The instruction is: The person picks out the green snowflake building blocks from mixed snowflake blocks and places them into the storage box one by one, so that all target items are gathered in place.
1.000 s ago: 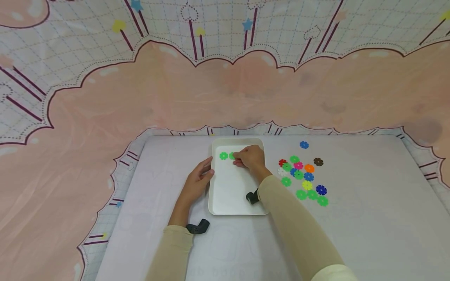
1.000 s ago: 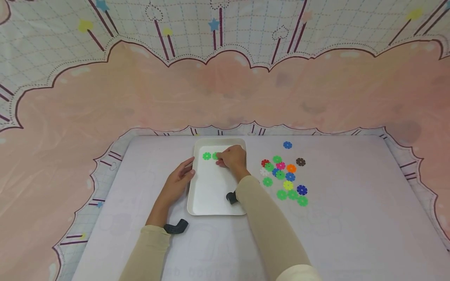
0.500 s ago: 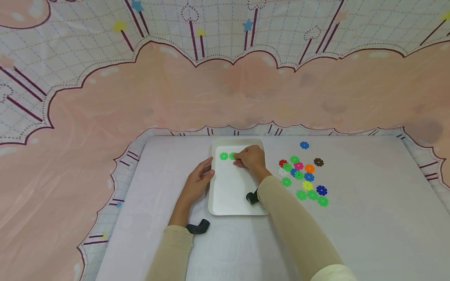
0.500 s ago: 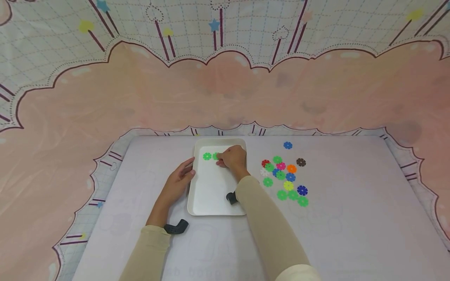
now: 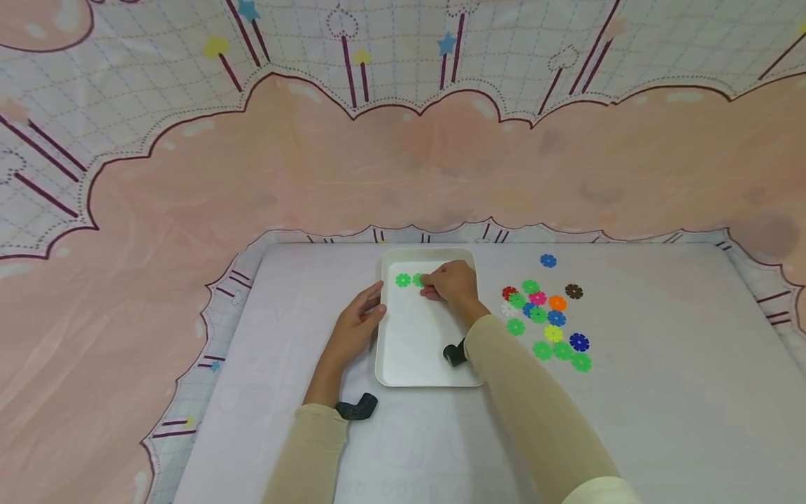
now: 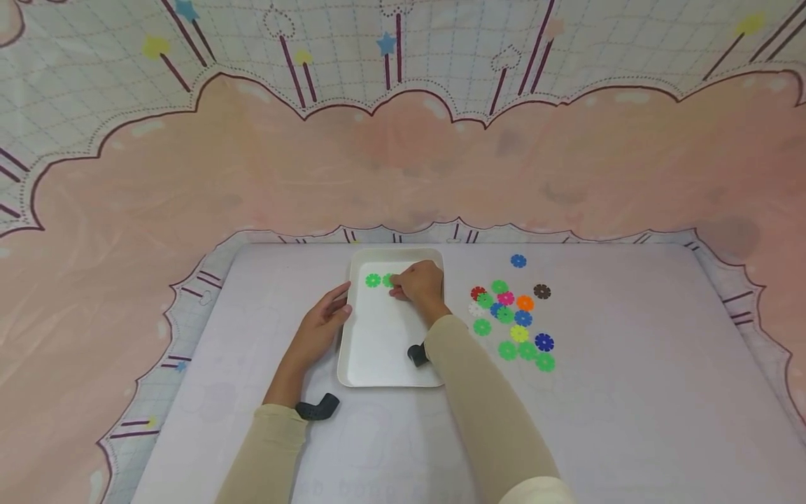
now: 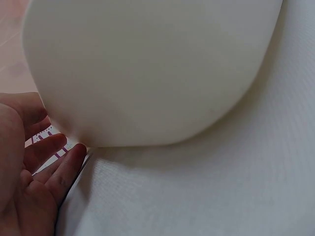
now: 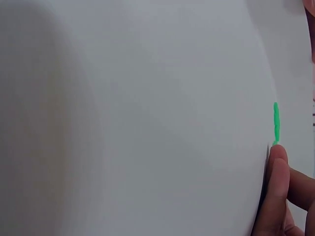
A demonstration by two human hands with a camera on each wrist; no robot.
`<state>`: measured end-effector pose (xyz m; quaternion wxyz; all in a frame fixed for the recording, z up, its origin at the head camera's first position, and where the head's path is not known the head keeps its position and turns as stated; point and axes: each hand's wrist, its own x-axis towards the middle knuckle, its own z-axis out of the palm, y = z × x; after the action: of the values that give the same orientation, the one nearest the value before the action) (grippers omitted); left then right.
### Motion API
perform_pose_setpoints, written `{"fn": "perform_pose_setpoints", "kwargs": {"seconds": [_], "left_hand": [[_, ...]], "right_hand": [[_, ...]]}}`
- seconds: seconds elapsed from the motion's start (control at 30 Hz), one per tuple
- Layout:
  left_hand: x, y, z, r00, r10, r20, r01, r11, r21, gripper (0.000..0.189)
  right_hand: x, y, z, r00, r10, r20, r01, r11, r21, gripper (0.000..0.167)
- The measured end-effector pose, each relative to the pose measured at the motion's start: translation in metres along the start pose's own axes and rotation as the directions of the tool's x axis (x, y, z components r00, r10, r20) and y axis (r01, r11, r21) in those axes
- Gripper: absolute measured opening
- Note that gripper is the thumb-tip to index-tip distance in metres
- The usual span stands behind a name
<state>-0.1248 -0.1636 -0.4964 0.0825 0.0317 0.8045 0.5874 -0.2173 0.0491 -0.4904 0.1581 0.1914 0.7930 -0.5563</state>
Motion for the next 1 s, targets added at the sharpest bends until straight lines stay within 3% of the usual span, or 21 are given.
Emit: {"fn": "perform_pose_setpoints", "kwargs": {"seconds": [0.13, 0.37, 0.57, 0.77, 1.0], "left_hand": [[-0.005, 0.013, 0.000, 1.000, -0.009, 0.005, 0.009, 1.000, 0.000, 0.054], [0.006, -0.012, 0.002, 1.000, -0.021, -0.003, 0.021, 1.000, 0.009, 0.055], [0.008, -0.020, 0.000, 1.000, 0.023, -0.008, -0.023, 1.000, -0.011, 0.054], [0.006, -0.021, -0.001, 0.999, 0.038, -0.006, -0.038, 0.999, -0.008, 0.053], [0.006, -0.019, -0.001, 0.998, 0.057, -0.003, -0.057, 0.998, 0.015, 0.053]], "right_hand": [[0.003, 0.000, -0.001, 1.000, 0.017, 0.006, -0.017, 1.000, 0.013, 0.019], [0.006, 0.000, -0.005, 0.997, 0.029, 0.065, -0.032, 0.999, 0.044, 0.018], [0.001, -0.007, -0.013, 0.988, 0.012, 0.156, -0.025, 0.996, 0.081, 0.022], [-0.009, -0.018, -0.020, 0.973, 0.001, 0.232, 0.006, 1.000, -0.031, 0.027], [-0.022, -0.031, -0.038, 0.947, -0.069, 0.313, 0.114, 0.985, -0.127, 0.030]]}}
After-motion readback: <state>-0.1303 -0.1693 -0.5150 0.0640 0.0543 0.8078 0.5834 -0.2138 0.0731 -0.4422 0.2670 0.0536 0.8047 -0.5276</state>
